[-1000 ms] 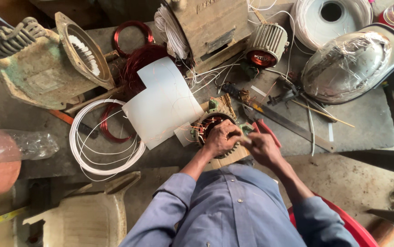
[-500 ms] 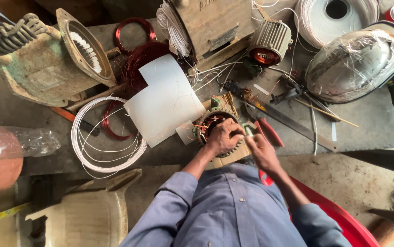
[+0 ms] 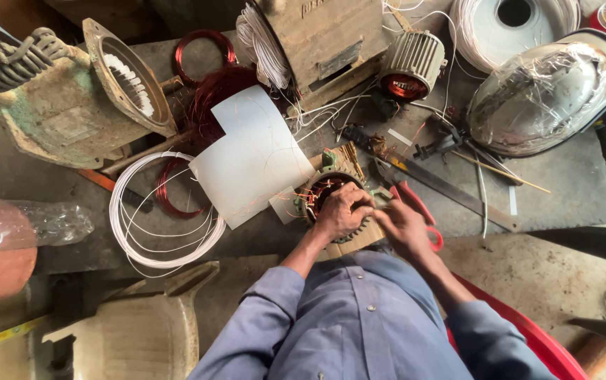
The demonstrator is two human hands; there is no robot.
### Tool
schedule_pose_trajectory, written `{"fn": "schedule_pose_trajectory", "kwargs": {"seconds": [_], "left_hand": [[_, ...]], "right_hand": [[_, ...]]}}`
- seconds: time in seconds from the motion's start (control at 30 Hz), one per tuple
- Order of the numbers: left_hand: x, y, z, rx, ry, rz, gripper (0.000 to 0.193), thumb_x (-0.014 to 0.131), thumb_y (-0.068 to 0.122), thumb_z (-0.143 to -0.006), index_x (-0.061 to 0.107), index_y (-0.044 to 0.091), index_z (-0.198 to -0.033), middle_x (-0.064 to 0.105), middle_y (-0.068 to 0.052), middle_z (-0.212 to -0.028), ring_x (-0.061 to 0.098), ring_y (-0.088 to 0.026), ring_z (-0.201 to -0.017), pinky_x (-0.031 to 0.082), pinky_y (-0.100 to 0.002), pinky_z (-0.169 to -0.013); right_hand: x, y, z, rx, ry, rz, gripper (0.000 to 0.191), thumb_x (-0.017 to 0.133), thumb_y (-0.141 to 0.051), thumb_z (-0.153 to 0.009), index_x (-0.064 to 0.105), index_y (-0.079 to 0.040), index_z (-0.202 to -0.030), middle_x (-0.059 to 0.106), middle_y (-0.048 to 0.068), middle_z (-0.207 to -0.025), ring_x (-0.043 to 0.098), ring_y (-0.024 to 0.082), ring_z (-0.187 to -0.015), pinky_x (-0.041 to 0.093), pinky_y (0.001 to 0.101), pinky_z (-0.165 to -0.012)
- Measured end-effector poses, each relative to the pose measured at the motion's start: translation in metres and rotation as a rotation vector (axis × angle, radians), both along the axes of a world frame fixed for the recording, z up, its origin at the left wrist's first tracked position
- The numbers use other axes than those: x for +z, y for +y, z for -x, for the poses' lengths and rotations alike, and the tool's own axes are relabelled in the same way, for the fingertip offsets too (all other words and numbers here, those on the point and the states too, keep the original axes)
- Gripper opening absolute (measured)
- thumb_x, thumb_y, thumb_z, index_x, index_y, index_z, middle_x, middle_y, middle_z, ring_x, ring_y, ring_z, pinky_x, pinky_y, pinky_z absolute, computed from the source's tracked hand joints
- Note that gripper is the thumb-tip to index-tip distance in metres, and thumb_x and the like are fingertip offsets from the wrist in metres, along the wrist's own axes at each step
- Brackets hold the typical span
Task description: The person winds copper wire into the slots of a motor stator held on the workbench, pressing and guiding the wire coils by hand into place. They occasionally use pliers and scissors to trim and adjust wire ends while continuing to seat the windings around the stator.
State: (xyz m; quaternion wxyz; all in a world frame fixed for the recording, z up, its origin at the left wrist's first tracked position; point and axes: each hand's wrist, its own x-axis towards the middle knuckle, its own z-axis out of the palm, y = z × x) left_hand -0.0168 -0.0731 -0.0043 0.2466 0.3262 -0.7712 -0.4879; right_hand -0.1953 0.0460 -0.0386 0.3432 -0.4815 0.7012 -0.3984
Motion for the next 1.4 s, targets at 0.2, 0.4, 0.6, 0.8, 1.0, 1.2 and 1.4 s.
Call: {"fn": "schedule_pose_trajectory", "kwargs": {"seconds": [0.2,0.4,0.6,0.8,1.0,1.2,1.4], "left_hand": [[-0.005,-0.001,0.0,-0.009,0.037,0.051,0.011,0.076,0.017,-0.085,0.074,0.011,-0.094,0.067,-0.007,-0.089,0.069,-0.025,-0.089,0.055,-0.037,-0.078],[-0.009,0.0,0.001,-0.006,0.006,0.005,0.01,0.075,0.016,-0.085,0.075,0.01,-0.094,0.066,-0.009,-0.089,0.069,-0.026,-0.088,0.055,-0.038,-0.077],[-0.005,0.0,0.0,0.012,-0.017,0.003,0.015,0.072,0.011,-0.085,0.073,0.008,-0.1,0.066,-0.009,-0.095,0.07,-0.027,-0.092,0.055,-0.039,-0.078],[-0.007,-0.001,0.0,0.005,-0.005,-0.066,0.012,0.072,0.011,-0.085,0.074,0.008,-0.097,0.065,-0.009,-0.092,0.071,-0.026,-0.088,0.056,-0.037,-0.077],[-0.009,0.0,0.001,0.011,-0.003,-0.032,0.014,0.073,0.011,-0.085,0.073,0.008,-0.098,0.065,-0.009,-0.092,0.069,-0.026,-0.088,0.055,-0.037,-0.077],[-0.006,0.005,0.003,0.038,-0.004,0.009,0.01,0.077,0.015,-0.084,0.075,0.01,-0.092,0.067,-0.008,-0.089,0.069,-0.026,-0.084,0.055,-0.037,-0.075],[-0.007,0.004,0.003,0.062,0.001,0.026,0.009,0.076,0.015,-0.084,0.075,0.01,-0.092,0.067,-0.008,-0.089,0.07,-0.026,-0.085,0.056,-0.037,-0.075]], "right_hand": [[0.019,0.009,0.025,0.073,0.035,-0.075,0.027,0.065,-0.029,-0.104,0.069,-0.002,-0.104,0.06,0.014,-0.08,0.054,0.015,-0.073,0.048,0.0343,-0.066],[0.027,0.01,0.024,0.233,0.124,-0.232,0.046,0.072,-0.026,-0.089,0.067,-0.015,-0.133,0.069,0.009,-0.077,0.062,0.014,-0.067,0.051,0.0308,-0.066],[0.01,-0.01,0.007,0.165,-0.353,-0.083,0.037,0.069,-0.015,-0.096,0.062,-0.012,-0.132,0.072,0.002,-0.089,0.066,0.006,-0.084,0.051,0.0245,-0.072],[0.008,-0.007,0.007,0.083,-0.638,-0.127,0.032,0.073,-0.011,-0.095,0.069,-0.007,-0.126,0.063,-0.005,-0.086,0.048,0.003,-0.071,0.037,0.0218,-0.061],[-0.007,-0.006,-0.002,0.051,-0.743,-0.062,0.034,0.074,-0.009,-0.093,0.069,-0.007,-0.126,0.064,-0.005,-0.09,0.049,0.001,-0.074,0.038,0.02,-0.063],[0.003,0.028,0.002,-0.137,-0.742,-0.006,0.027,0.07,-0.005,-0.096,0.066,-0.003,-0.123,0.069,-0.001,-0.098,0.058,0.002,-0.082,0.046,0.0199,-0.069],[0.007,0.027,-0.021,-0.181,-0.805,-0.042,0.045,0.069,-0.008,-0.092,0.056,-0.013,-0.134,0.063,-0.001,-0.09,0.054,0.002,-0.069,0.043,0.0196,-0.057]]}}
